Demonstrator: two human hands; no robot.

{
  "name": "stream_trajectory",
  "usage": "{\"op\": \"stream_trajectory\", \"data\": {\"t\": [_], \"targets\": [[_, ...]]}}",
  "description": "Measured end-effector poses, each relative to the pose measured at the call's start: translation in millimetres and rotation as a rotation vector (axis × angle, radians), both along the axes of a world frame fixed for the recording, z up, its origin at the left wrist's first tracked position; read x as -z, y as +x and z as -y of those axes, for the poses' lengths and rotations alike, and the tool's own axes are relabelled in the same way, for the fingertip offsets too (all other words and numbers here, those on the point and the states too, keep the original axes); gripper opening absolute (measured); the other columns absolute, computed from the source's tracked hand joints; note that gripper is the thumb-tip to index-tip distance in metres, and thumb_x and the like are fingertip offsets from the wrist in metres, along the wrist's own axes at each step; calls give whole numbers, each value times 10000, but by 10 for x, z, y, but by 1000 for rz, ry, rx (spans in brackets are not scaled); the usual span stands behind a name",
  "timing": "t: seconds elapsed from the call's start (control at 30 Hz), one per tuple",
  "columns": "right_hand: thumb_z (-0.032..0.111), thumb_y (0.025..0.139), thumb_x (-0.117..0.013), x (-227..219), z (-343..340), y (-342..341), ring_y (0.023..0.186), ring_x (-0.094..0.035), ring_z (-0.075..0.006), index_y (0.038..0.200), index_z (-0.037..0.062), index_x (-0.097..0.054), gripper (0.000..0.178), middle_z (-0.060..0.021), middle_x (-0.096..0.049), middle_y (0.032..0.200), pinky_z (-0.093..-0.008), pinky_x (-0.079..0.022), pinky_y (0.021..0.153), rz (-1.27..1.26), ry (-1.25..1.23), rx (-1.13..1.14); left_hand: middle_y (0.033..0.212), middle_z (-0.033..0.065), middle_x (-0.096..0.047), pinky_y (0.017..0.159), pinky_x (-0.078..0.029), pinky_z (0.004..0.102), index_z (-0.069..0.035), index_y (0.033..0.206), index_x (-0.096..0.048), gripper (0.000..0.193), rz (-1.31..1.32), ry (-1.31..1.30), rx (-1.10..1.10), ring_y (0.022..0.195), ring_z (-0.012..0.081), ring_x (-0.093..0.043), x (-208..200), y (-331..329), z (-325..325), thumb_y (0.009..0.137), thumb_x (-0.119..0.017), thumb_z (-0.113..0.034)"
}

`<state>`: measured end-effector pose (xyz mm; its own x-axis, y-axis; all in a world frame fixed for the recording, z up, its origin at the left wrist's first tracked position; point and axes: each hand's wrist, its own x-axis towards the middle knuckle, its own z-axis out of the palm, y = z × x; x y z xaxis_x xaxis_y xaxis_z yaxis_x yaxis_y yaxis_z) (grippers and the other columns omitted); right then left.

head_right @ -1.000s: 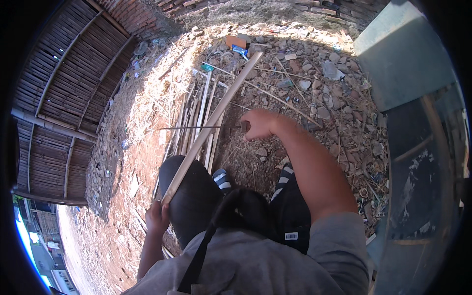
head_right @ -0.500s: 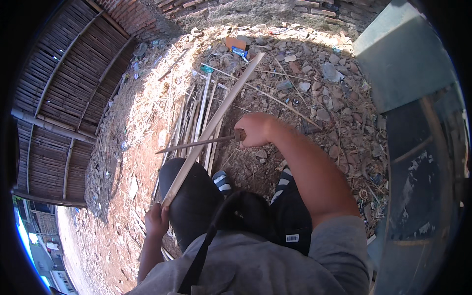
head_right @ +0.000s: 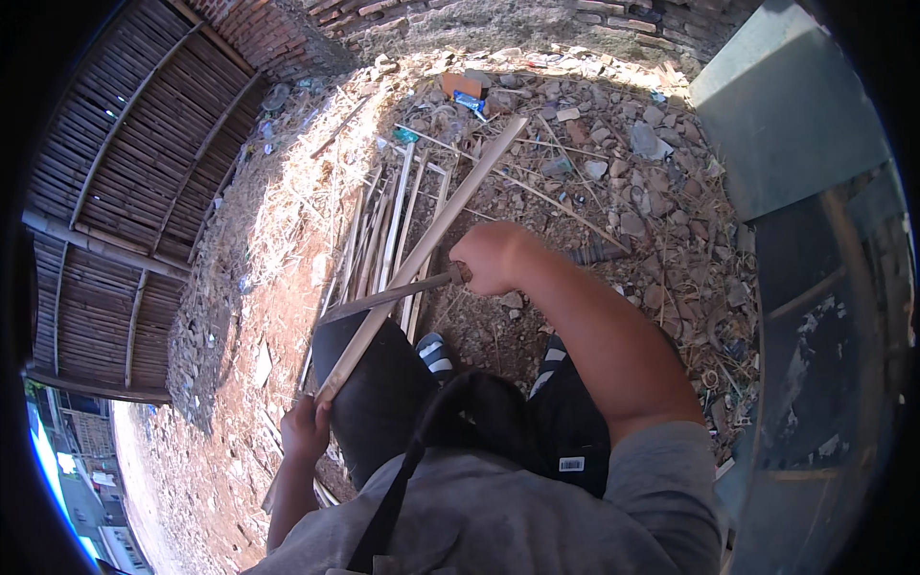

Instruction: The person sits on the ground and uses a machete to split long bamboo poles into thin strips. They hold the bamboo with one hand and repeatedly strike it with the machete to separate the material.

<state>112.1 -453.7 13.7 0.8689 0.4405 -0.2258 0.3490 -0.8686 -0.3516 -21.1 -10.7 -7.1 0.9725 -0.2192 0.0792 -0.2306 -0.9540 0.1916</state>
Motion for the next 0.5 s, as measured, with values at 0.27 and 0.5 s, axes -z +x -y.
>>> {"op": "stream_trajectory", "data": {"t": [0.27,0.5], "targets": [[317,786,-761,389,621,165,979,-679,-349,1071,67,-694,385,-166,-711,1026,-451,-539,861,91,350,541,679,209,-636,570,-486,530,-50,808,-557,340,-51,-33,-24,642,447,-644,13,55,35,958,-633,-345],[343,780,-770,-10,28,67,1011,-677,-346,1138,29,-674,486,-182,-701,1045,-441,-533,871,-165,68,61,682,211,-637,576,-487,519,-43,829,-571,330,-72,-66,-30,650,451,-643,30,32,-20,959,-631,-341]]}}
